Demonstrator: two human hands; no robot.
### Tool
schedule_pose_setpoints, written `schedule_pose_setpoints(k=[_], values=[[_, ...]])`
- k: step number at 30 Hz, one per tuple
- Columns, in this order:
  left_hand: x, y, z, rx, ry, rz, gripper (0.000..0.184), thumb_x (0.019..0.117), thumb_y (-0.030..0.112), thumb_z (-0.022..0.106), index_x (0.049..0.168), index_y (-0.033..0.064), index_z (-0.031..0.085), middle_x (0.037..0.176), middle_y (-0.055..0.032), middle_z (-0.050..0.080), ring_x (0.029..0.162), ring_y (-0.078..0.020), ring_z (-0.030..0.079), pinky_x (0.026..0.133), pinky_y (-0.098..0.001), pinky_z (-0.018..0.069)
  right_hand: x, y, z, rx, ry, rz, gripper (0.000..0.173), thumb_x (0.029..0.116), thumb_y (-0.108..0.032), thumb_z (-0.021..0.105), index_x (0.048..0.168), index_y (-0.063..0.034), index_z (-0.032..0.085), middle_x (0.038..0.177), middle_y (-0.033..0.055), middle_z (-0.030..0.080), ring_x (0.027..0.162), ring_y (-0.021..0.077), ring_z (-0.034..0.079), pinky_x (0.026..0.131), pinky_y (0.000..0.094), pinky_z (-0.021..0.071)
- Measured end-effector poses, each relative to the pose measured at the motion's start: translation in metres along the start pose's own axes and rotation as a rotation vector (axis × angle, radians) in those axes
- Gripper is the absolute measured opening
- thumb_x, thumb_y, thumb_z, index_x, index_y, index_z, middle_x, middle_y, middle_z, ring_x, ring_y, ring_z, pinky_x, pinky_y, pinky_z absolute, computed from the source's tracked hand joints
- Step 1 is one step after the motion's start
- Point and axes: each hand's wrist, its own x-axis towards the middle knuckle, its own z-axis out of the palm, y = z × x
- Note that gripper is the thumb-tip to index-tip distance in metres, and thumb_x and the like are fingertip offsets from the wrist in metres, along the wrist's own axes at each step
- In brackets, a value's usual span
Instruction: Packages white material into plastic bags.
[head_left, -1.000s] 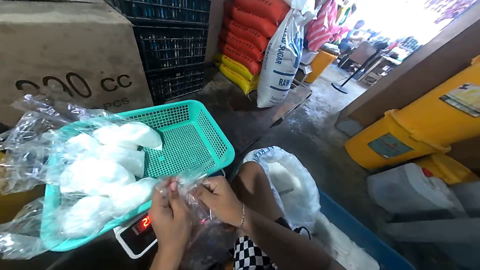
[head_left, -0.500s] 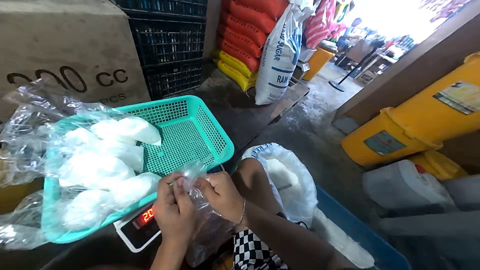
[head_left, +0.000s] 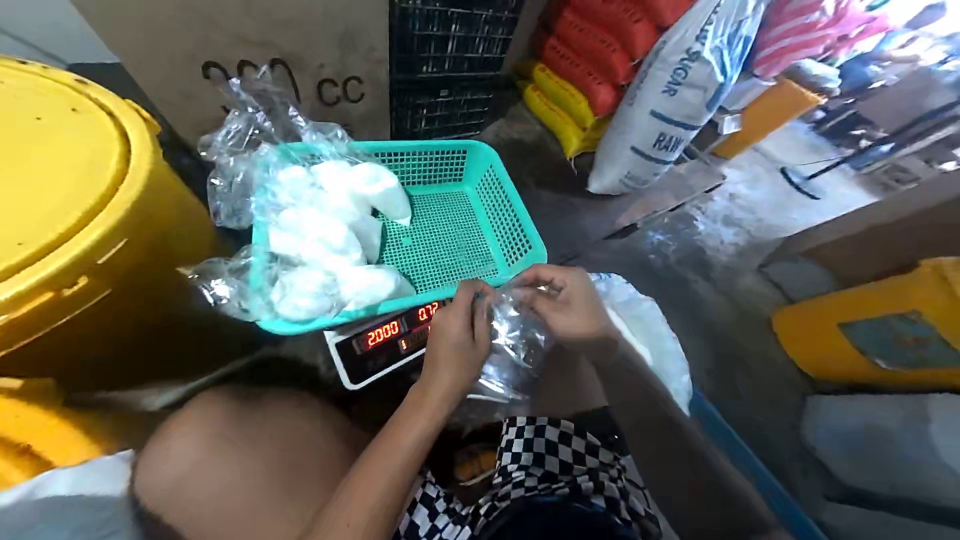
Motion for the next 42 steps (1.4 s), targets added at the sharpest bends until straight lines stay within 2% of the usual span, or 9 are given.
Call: schedule_pose_setpoints(k=[5,8,10,13,15,17,24,29,42], values=[[-0.011,0.007,0.012,0.139,-0.058,0.037,0.023,0.0991,0.008,0.052,0.103,-0.0065,0.069,0.075,-0.0148,0.069,0.065,-0.0224,0.068,0.063,-0.0406,0.0572,-0.022,0.002,0.008,-0.228,0.021,0.023,0.028,0.1037,-0.006,0.048,0.113,0.009,0.07,0.098,0.0227,0.073,0.092,0.0296,0.071,0.089,0.0437,0.0556],[-0.02,0.012,0.03,0.171,-0.155,0.03,0.026,0.1007,0.01,0.052,0.097,-0.0082,0.069,0.067,-0.0157,0.064,0.059,-0.0254,0.065,0.059,-0.0451,0.0552,-0.034,0.045,0.011,-0.136,0.183,-0.078,0.043,0.1058,-0.024,0.053,0.08,0.0076,0.068,0.064,0.0145,0.06,0.062,0.0245,0.059,0.063,0.0425,0.0502],[-0.028,0.012,0.043,0.127,-0.237,-0.021,0.027,0.1026,0.011,0.052,0.096,-0.0076,0.07,0.068,-0.0139,0.065,0.059,-0.0219,0.064,0.061,-0.0422,0.0558,-0.046,0.061,0.0,-0.016,0.147,0.017,0.051,0.1068,-0.032,0.054,0.074,0.0065,0.063,0.061,0.0087,0.052,0.058,0.0166,0.05,0.06,0.0359,0.0443],[-0.029,0.01,0.066,0.028,-0.3,-0.097,0.023,0.1025,0.009,0.05,0.1,-0.0059,0.068,0.071,-0.007,0.064,0.061,-0.0091,0.061,0.063,-0.029,0.0548,-0.069,0.075,-0.026,0.3,0.016,0.226,0.033,0.1034,-0.022,0.061,0.105,0.0104,0.062,0.088,0.0109,0.061,0.078,0.0108,0.057,0.075,0.0281,0.0495],[-0.028,0.008,0.085,-0.024,-0.298,-0.111,0.023,0.1031,0.009,0.048,0.103,-0.005,0.066,0.068,-0.0009,0.06,0.055,-0.0004,0.055,0.056,-0.0194,0.0505,-0.088,0.09,-0.035,0.524,-0.032,0.263,0.05,0.0952,-0.011,0.07,0.136,0.0107,0.05,0.123,0.0193,0.063,0.107,0.016,0.064,0.096,0.0313,0.0535],[-0.029,0.012,0.106,-0.051,-0.3,-0.083,0.023,0.1034,0.009,0.048,0.105,-0.0063,0.065,0.069,-0.0013,0.061,0.056,0.001,0.055,0.057,-0.0177,0.05,-0.105,0.112,-0.036,0.649,-0.015,0.265,0.066,0.089,-0.006,0.074,0.146,0.008,0.043,0.137,0.0197,0.059,0.12,0.0164,0.062,0.105,0.0319,0.0503],[-0.023,0.025,0.191,0.01,-0.363,0.079,0.035,0.1018,0.017,0.047,0.105,-0.0058,0.073,0.12,-0.0228,0.064,0.11,-0.0203,0.064,0.096,-0.0321,0.0535,-0.138,0.168,-0.072,0.698,0.338,0.399,0.02,0.0955,-0.005,0.067,0.111,0.0068,0.068,0.095,0.0064,0.071,0.083,0.0058,0.067,0.08,0.0264,0.0584],[-0.025,0.034,0.244,-0.152,-0.516,-0.267,0.03,0.1045,0.012,0.047,0.106,-0.0096,0.068,0.101,-0.0061,0.06,0.083,0.0027,0.059,0.075,-0.0137,0.0513,-0.177,0.216,-0.104,0.798,0.436,0.491,0.011,0.0955,-0.005,0.067,0.101,0.0048,0.069,0.084,-0.0023,0.069,0.074,-0.0014,0.063,0.074,0.0191,0.0545],[-0.026,0.025,0.305,-0.207,-0.769,-0.537,0.024,0.107,0.008,0.048,0.106,-0.0033,0.069,0.081,0.0048,0.069,0.066,0.0006,0.065,0.062,-0.0167,0.0572,-0.276,0.323,-0.138,0.947,0.695,0.713,0.014,0.0993,0.001,0.055,0.095,-0.005,0.066,0.077,-0.008,0.068,0.068,-0.0023,0.062,0.067,0.0159,0.0533]])
